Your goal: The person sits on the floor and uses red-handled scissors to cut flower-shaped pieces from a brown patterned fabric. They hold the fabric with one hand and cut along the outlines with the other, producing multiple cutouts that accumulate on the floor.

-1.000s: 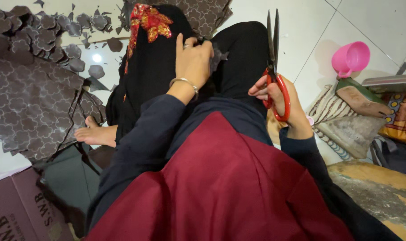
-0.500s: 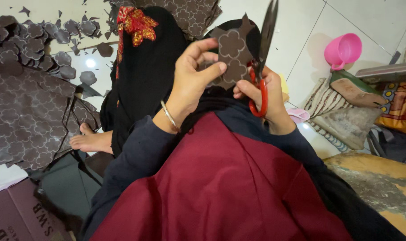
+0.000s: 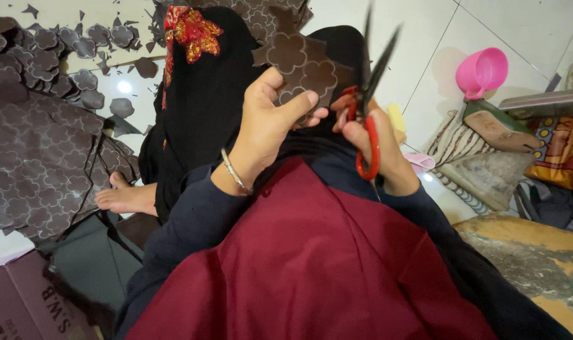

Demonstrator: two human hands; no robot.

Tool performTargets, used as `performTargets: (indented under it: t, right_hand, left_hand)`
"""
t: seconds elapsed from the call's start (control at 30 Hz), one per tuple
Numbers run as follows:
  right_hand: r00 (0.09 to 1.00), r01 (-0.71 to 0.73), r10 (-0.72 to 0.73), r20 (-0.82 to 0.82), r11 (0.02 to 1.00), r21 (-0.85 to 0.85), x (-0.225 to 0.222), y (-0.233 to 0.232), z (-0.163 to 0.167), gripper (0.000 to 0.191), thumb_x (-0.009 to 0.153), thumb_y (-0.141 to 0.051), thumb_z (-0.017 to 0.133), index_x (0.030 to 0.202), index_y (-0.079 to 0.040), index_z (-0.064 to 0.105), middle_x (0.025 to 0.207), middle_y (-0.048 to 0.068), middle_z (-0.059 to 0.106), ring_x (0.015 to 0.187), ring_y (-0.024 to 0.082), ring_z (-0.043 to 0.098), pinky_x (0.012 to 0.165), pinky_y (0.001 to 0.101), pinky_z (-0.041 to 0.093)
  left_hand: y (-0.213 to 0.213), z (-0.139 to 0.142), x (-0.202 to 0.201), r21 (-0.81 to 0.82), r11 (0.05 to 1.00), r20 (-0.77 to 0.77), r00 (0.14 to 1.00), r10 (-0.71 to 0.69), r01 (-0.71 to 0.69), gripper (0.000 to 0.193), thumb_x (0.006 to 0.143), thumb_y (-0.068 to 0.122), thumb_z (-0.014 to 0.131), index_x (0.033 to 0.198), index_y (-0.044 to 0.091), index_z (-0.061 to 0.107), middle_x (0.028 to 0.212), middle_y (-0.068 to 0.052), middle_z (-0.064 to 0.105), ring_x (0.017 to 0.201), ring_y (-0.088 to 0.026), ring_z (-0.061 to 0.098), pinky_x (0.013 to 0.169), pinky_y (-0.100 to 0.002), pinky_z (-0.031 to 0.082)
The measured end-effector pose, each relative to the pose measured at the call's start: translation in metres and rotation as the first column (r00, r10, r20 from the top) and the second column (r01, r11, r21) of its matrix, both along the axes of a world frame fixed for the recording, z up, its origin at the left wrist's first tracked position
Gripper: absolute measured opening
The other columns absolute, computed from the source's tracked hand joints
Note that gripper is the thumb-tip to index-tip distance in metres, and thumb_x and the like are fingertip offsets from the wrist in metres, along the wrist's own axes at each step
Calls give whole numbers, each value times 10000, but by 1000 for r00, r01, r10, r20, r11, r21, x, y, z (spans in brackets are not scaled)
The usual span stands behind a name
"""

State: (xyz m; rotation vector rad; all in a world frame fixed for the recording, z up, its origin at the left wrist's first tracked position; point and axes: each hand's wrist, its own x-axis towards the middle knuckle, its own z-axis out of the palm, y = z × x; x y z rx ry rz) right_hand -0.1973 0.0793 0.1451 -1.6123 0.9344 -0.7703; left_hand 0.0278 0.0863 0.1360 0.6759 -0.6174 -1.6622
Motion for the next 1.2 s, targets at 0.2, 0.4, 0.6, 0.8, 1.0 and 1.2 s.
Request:
performTargets:
  t: [0.2,0.4,0.6,0.8,1.0,1.2]
  right_hand:
    - [973,-57,50,-227,998,-22,10,16,28,833,966,-784,507,1262,-11,597,1008,40,603,943,132,586,847,272,478]
    - [972,-74,79,-221,997,28,25,18,47,853,944,-816,491,1259,-30,590,982,21,611,865,113,570,777,256,471]
    - [989,-64,71,-132,996,63,30,17,37,918,890,-879,497,1223,-29,587,993,21,567,869,114,534,761,259,476]
    - [987,-64,73,-142,996,68,24,18,32,935,872,-902,492,1182,-24,583,931,33,577,856,124,560,775,271,491]
    - [985,-58,68,-156,996,71,20,17,28,941,857,-915,478,1171,-35,588,908,25,564,823,117,549,744,266,478]
    - [993,-79,88,-84,991,103,21,14,20,962,854,-920,480,1199,-27,574,919,28,534,803,115,519,721,262,480]
  left_hand:
    - [5,8,-8,-8,988,32,987,155,-155,215,962,10,716,1145,7,604,1057,-101,731,812,-162,752,700,-267,635]
    - [10,10,-18,-56,973,9,974,226,-225,170,990,-3,721,1117,-9,608,1047,-113,733,808,-150,737,714,-267,639]
    - [12,12,-22,-48,967,0,969,249,-249,166,984,-1,719,1103,0,604,1056,-91,723,821,-142,733,713,-268,647]
    - [15,14,-23,-29,969,-12,970,244,-244,189,978,33,727,1131,2,621,1039,-87,726,823,-150,737,709,-268,633]
    - [16,14,-24,-41,967,-51,967,248,-250,189,991,36,734,1142,-1,626,1022,-94,724,829,-156,735,710,-266,616]
    - [16,13,-24,-33,967,-41,968,249,-251,188,989,48,728,1140,14,623,1021,-87,731,838,-150,742,723,-261,624]
